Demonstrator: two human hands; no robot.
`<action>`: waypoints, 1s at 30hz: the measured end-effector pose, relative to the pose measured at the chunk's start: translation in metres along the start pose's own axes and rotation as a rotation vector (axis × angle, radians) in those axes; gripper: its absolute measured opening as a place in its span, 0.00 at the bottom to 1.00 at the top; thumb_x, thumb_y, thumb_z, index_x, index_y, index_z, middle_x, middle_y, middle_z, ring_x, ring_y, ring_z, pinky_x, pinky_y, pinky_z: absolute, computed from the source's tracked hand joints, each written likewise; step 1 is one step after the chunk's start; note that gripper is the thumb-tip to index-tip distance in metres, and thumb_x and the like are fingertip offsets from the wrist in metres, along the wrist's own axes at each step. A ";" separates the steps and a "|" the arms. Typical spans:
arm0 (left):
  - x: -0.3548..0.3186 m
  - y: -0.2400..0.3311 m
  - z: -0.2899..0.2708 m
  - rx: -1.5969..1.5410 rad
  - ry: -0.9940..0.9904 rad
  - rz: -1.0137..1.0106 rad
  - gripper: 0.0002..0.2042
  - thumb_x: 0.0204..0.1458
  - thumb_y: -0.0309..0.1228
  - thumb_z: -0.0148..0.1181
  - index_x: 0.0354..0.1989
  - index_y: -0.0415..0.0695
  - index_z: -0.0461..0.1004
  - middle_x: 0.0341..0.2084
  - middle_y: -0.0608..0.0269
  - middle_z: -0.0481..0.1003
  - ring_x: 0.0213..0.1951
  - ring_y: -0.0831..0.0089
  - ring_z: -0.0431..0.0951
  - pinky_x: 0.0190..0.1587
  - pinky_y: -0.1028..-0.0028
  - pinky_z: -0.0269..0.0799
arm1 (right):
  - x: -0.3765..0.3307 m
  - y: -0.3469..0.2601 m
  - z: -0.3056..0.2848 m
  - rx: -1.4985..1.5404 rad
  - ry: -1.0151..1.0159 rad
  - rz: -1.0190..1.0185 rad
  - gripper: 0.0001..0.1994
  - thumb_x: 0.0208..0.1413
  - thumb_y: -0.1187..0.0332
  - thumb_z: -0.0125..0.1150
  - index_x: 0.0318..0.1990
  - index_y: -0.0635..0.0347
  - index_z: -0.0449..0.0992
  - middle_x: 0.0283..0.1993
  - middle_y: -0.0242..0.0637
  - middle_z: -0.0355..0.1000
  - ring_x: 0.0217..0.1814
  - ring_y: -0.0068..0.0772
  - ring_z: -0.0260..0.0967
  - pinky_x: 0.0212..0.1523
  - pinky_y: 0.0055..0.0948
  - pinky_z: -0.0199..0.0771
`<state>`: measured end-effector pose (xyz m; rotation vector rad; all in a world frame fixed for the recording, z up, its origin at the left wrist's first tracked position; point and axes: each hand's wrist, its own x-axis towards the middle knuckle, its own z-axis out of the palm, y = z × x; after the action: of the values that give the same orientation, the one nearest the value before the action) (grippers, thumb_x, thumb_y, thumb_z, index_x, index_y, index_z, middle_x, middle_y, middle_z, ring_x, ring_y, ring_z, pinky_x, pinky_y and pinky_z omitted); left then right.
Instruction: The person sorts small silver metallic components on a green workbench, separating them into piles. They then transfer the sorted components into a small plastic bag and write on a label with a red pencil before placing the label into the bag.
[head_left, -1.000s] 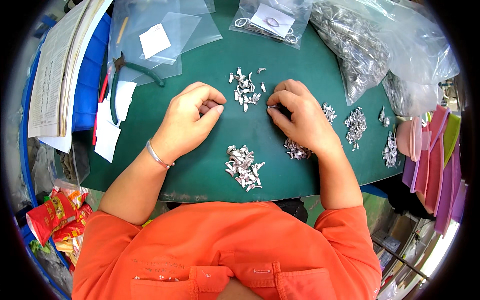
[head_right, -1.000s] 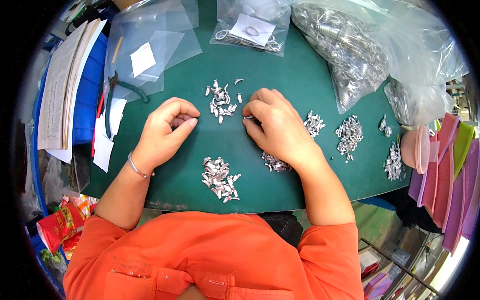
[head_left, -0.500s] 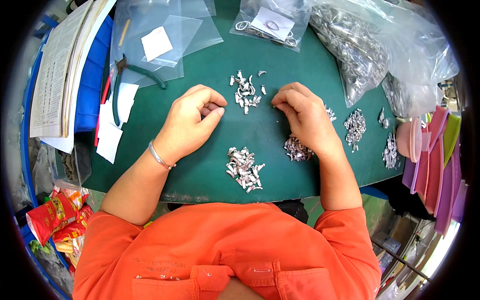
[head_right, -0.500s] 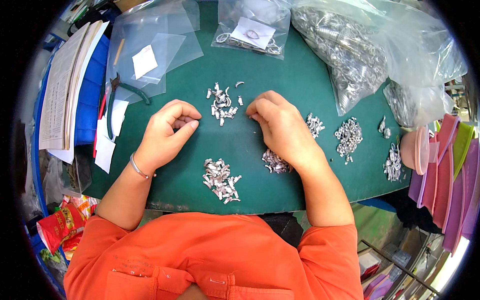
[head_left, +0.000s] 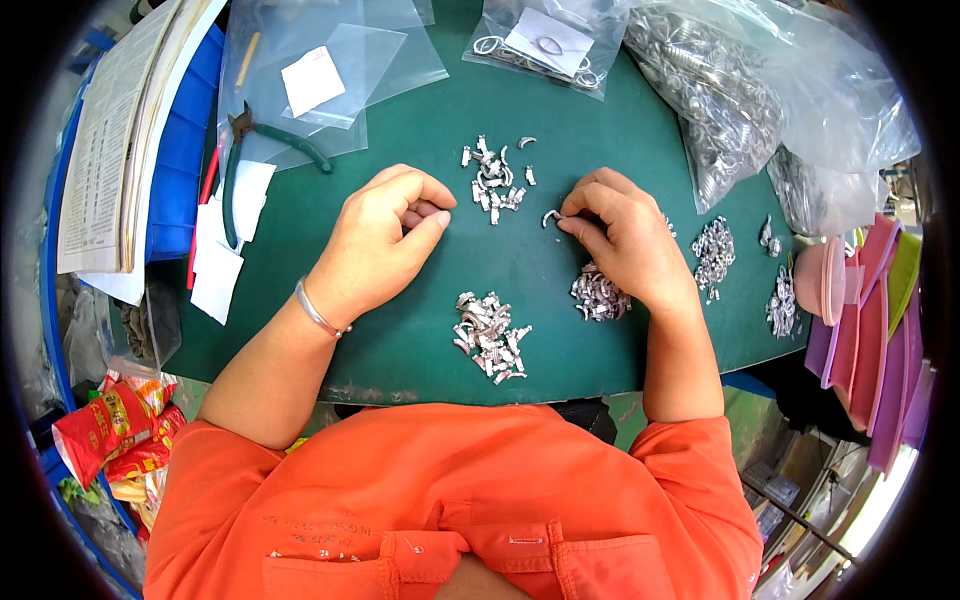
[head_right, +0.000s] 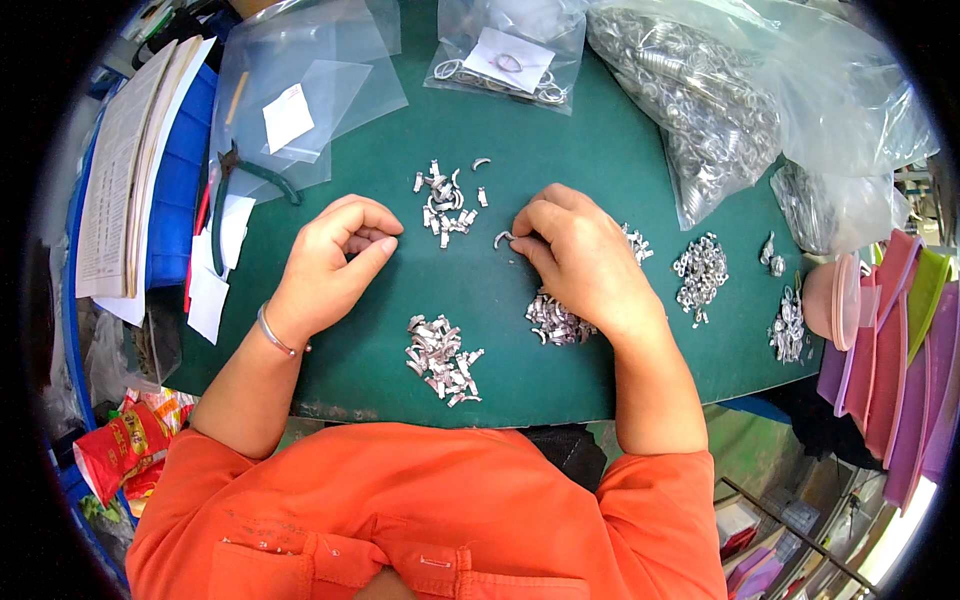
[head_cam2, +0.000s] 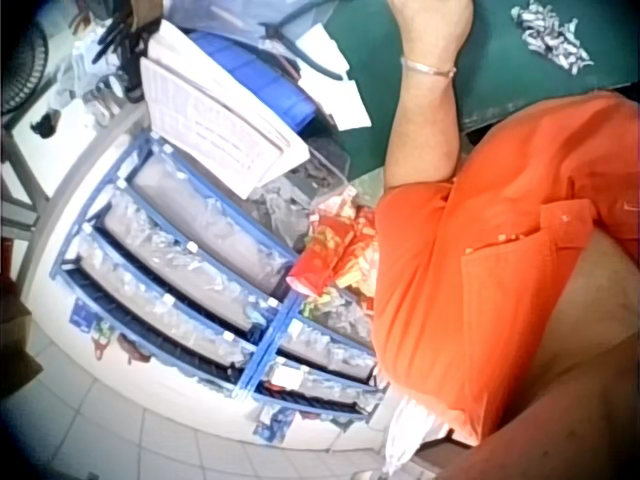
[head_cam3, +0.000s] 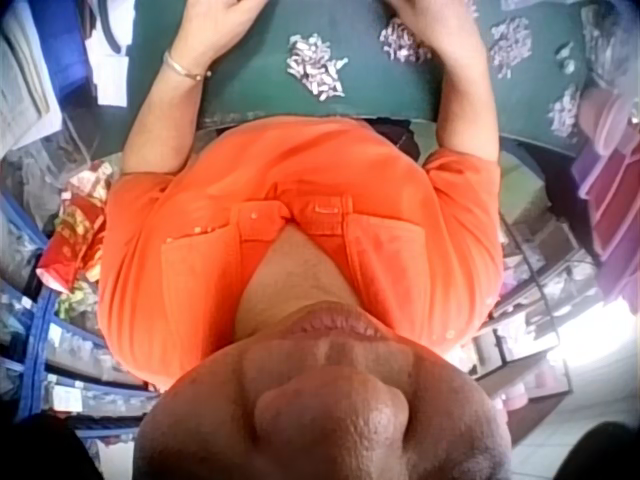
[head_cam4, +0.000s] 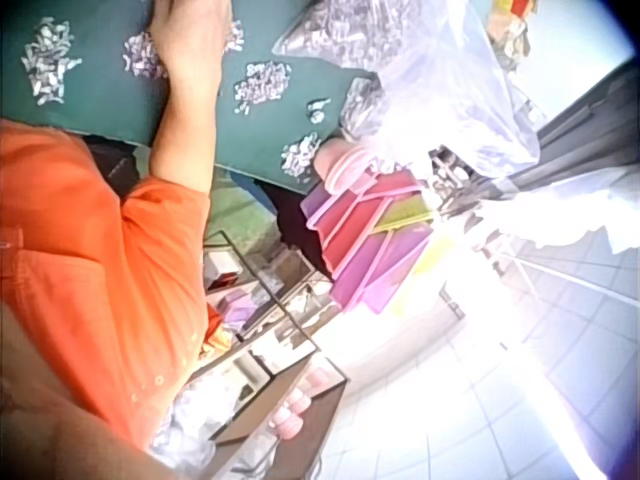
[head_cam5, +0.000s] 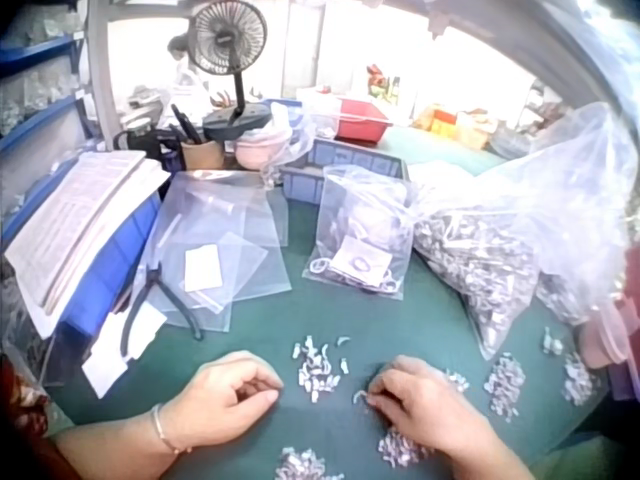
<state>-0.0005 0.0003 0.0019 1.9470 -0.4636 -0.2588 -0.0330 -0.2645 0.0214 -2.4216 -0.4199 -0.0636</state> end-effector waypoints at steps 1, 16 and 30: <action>0.000 0.001 0.000 -0.001 -0.004 -0.002 0.05 0.52 0.20 0.59 0.37 0.35 0.76 0.37 0.62 0.74 0.35 0.78 0.76 0.40 0.79 0.73 | 0.000 0.002 0.000 0.024 0.019 -0.004 0.05 0.47 0.77 0.66 0.33 0.65 0.77 0.31 0.42 0.72 0.34 0.47 0.71 0.35 0.38 0.72; 0.000 0.000 0.000 0.002 -0.008 -0.005 0.05 0.52 0.20 0.59 0.37 0.35 0.76 0.36 0.63 0.74 0.35 0.78 0.76 0.39 0.79 0.73 | 0.001 -0.001 -0.003 0.271 0.030 -0.085 0.06 0.45 0.83 0.66 0.31 0.64 0.77 0.33 0.37 0.75 0.36 0.34 0.75 0.36 0.28 0.75; 0.000 0.000 0.000 0.005 -0.010 -0.001 0.05 0.52 0.20 0.59 0.37 0.35 0.76 0.37 0.62 0.74 0.35 0.77 0.77 0.40 0.79 0.74 | -0.002 -0.010 0.002 0.399 0.149 0.122 0.12 0.47 0.82 0.63 0.38 0.63 0.70 0.34 0.32 0.73 0.34 0.23 0.73 0.36 0.24 0.75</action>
<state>-0.0001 0.0004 0.0023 1.9518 -0.4707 -0.2680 -0.0380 -0.2566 0.0251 -2.0277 -0.1940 -0.0967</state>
